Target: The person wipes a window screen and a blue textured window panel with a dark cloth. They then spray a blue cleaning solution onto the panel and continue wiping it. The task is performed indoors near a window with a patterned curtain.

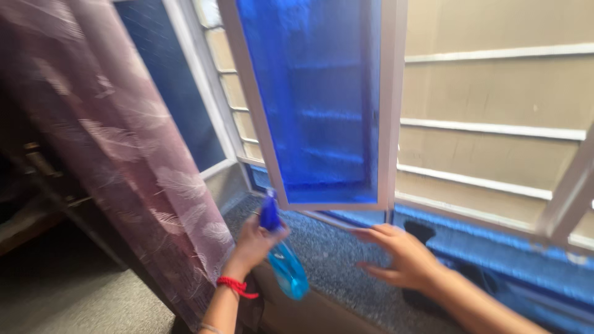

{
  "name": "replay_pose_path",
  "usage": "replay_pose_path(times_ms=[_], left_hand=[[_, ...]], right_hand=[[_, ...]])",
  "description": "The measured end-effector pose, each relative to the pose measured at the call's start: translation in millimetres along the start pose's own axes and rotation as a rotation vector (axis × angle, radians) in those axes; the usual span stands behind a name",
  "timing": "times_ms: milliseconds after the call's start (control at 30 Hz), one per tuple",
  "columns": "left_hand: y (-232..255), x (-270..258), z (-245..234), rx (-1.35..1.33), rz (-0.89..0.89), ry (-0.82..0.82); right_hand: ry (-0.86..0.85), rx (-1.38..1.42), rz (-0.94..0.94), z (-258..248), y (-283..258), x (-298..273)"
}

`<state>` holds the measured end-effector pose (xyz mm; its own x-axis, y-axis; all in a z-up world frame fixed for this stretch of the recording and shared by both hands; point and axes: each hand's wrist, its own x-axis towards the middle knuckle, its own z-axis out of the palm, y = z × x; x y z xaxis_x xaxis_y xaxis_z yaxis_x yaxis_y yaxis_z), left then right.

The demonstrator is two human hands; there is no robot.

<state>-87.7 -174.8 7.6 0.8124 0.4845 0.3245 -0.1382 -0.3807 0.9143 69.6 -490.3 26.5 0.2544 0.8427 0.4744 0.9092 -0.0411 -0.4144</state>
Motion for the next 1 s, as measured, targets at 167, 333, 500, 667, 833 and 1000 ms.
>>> replay_pose_path(times_ms=[167, 333, 500, 667, 833, 1000], left_hand=[[65.3, -32.6, 48.8, -0.074, 0.058, -0.05], [131.7, -39.7, 117.1, -0.042, 0.179, -0.017], [206.0, -29.0, 100.2, 0.349, 0.377, -0.148], [237.6, 18.7, 47.5, 0.445, 0.784, 0.015], [229.3, 106.2, 14.5, 0.52, 0.774, 0.692], [214.8, 160.8, 3.6, 0.293, 0.654, 0.63]], right_hand=[[0.112, 0.613, 0.023, 47.8, -42.4, 19.9], [0.541, 0.504, -0.149, 91.2, -6.7, 44.9], [0.641, 0.616, -0.046, 42.2, 7.6, 60.2], [0.63, 0.575, 0.294, -25.6, -13.6, 79.9], [0.69, 0.558, 0.09, -53.9, -3.9, 106.8], [0.639, 0.637, 0.02, -68.8, 3.9, 130.5]])
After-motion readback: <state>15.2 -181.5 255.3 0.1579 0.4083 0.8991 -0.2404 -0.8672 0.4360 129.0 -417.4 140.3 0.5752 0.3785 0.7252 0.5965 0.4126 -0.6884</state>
